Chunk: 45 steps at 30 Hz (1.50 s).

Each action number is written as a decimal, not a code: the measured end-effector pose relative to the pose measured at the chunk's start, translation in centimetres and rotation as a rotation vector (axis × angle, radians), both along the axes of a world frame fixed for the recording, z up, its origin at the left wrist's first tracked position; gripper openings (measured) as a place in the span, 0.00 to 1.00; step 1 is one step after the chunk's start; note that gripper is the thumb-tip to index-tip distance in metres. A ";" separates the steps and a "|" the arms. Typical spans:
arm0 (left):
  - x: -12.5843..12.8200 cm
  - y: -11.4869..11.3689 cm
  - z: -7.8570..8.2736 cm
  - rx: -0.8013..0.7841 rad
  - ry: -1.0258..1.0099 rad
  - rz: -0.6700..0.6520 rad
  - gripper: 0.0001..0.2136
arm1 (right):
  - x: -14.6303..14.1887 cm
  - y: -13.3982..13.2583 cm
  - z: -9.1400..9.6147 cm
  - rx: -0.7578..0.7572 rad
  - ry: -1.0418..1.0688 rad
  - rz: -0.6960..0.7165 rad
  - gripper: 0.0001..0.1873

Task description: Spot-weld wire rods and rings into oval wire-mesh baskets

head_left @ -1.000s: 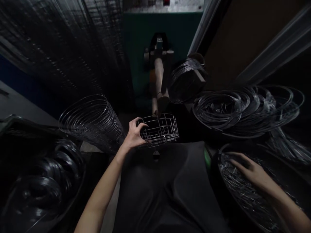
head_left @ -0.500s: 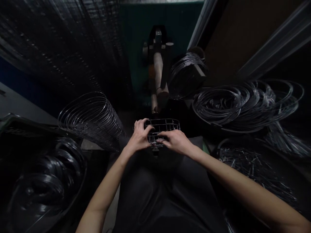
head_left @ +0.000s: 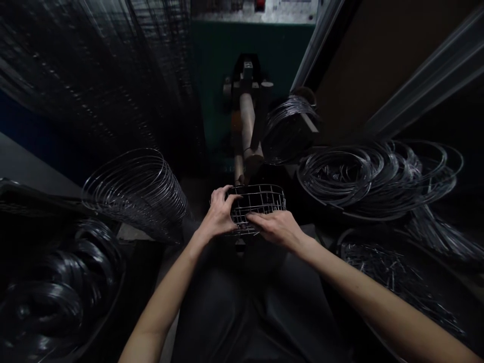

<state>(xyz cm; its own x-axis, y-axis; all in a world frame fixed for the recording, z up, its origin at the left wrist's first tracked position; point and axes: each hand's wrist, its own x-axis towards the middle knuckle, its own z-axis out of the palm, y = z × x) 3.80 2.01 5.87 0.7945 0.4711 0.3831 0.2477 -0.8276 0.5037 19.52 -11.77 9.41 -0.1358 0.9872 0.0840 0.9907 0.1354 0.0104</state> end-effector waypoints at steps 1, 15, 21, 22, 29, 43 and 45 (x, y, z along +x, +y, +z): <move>0.1 0.2 0.2 0.010 -0.001 0.004 0.35 | 0.1 0.2 0.2 0.002 -0.003 -0.004 0.17; 1.0 2.5 0.9 -0.011 0.022 0.000 0.39 | 0.7 2.4 1.6 -0.047 0.010 -0.058 0.18; 1.1 3.5 0.9 -0.048 0.022 -0.043 0.40 | 0.9 2.7 1.9 -0.059 0.065 -0.069 0.17; 1.1 3.6 0.9 -0.052 0.030 -0.044 0.40 | 0.9 2.7 1.9 -0.053 0.096 -0.076 0.16; 1.7 4.6 1.7 -0.086 0.071 -0.028 0.41 | 1.3 3.6 1.9 -0.009 0.149 -0.151 0.17; 3.3 7.3 1.5 -0.092 0.053 0.011 0.41 | 3.2 4.4 -0.3 0.267 0.247 -0.313 0.11; 3.9 8.1 1.8 -0.101 0.066 0.019 0.42 | 3.6 5.4 -0.3 0.285 0.264 -0.344 0.10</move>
